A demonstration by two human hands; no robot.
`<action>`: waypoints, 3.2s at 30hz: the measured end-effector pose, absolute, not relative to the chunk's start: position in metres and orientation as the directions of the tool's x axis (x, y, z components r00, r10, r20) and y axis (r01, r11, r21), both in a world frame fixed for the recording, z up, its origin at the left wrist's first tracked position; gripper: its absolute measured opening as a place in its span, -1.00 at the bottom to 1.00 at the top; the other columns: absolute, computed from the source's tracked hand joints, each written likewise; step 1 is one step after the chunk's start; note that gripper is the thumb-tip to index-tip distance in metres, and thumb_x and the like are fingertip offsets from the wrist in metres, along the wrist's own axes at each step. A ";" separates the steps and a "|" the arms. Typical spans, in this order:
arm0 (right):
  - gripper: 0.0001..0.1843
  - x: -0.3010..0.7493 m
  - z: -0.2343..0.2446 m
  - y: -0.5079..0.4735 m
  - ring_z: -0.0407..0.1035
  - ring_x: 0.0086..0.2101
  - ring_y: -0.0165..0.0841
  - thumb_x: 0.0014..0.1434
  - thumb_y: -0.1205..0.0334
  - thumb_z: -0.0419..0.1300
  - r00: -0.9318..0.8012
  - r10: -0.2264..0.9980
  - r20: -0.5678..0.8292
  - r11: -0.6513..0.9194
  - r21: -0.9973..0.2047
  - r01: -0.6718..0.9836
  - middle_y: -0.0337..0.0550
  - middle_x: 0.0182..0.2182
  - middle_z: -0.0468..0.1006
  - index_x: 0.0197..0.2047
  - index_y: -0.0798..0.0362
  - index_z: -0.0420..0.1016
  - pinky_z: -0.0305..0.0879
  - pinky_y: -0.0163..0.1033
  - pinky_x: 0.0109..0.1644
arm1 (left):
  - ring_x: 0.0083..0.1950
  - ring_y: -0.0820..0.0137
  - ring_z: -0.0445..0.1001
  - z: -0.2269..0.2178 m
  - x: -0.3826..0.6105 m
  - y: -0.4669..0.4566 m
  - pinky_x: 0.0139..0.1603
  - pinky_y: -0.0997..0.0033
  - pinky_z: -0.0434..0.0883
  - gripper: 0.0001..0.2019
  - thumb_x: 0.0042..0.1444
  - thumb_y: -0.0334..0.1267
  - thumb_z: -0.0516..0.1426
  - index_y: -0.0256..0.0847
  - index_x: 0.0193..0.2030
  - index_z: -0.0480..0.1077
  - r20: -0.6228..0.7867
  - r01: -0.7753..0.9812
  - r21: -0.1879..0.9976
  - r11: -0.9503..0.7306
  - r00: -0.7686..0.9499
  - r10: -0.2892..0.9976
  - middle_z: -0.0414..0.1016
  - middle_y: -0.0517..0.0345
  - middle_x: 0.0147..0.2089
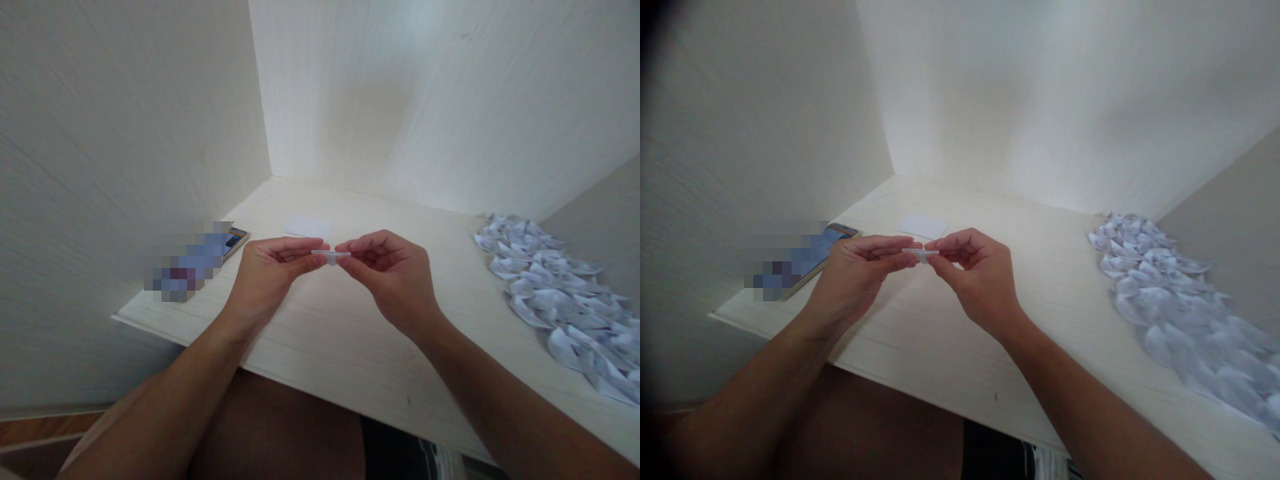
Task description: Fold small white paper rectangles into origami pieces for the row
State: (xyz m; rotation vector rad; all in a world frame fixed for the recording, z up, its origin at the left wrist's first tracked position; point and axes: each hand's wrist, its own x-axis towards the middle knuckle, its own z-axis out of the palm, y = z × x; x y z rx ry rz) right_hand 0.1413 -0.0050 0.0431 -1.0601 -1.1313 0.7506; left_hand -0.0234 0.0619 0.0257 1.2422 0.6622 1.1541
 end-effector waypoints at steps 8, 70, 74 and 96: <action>-0.66 0.141 0.043 -0.005 0.63 -0.30 -0.31 -0.08 0.08 0.61 0.290 0.897 0.334 0.341 -0.940 0.026 -0.16 -0.33 0.75 -0.36 0.00 0.60 0.61 -0.15 -0.14 | -0.28 0.27 0.69 0.038 -0.028 0.059 -0.18 0.28 0.63 -0.78 -0.13 -0.20 0.51 -0.10 -0.29 0.71 0.259 -0.127 0.965 -0.230 0.315 0.913 0.75 0.11 -0.30; -0.62 0.147 0.039 0.000 0.60 -0.33 -0.33 -0.17 0.11 0.64 0.299 0.936 0.185 0.214 -0.975 -0.066 -0.19 -0.38 0.72 -0.41 0.00 0.55 0.54 -0.16 -0.14 | -0.38 0.35 0.65 0.039 -0.029 0.062 -0.28 0.40 0.59 -0.86 0.19 -0.23 0.30 -0.24 -0.26 0.65 0.329 0.034 0.925 -0.377 0.423 0.844 0.70 0.10 -0.38; -0.64 0.147 0.037 0.000 0.59 -0.35 -0.35 -0.16 0.15 0.64 0.299 0.939 0.171 0.205 -0.975 -0.088 -0.23 -0.41 0.70 -0.40 0.00 0.56 0.53 -0.19 -0.16 | -0.36 0.35 0.65 0.039 -0.029 0.062 -0.27 0.40 0.58 -0.89 0.21 -0.27 0.26 -0.20 -0.29 0.64 0.357 0.091 0.897 -0.432 0.426 0.831 0.70 0.12 -0.40; -0.78 0.156 0.033 0.006 0.45 -0.43 -0.41 -0.09 0.17 0.59 0.182 0.983 0.030 0.064 -0.981 -0.181 -0.25 -0.49 0.61 -0.38 -0.01 0.69 0.41 -0.26 -0.29 | -0.09 0.28 0.69 0.028 -0.033 0.069 0.01 0.28 0.59 -0.79 0.12 -0.30 0.33 -0.19 -0.08 0.67 0.296 -0.046 0.943 -0.329 0.566 0.770 0.74 0.02 -0.08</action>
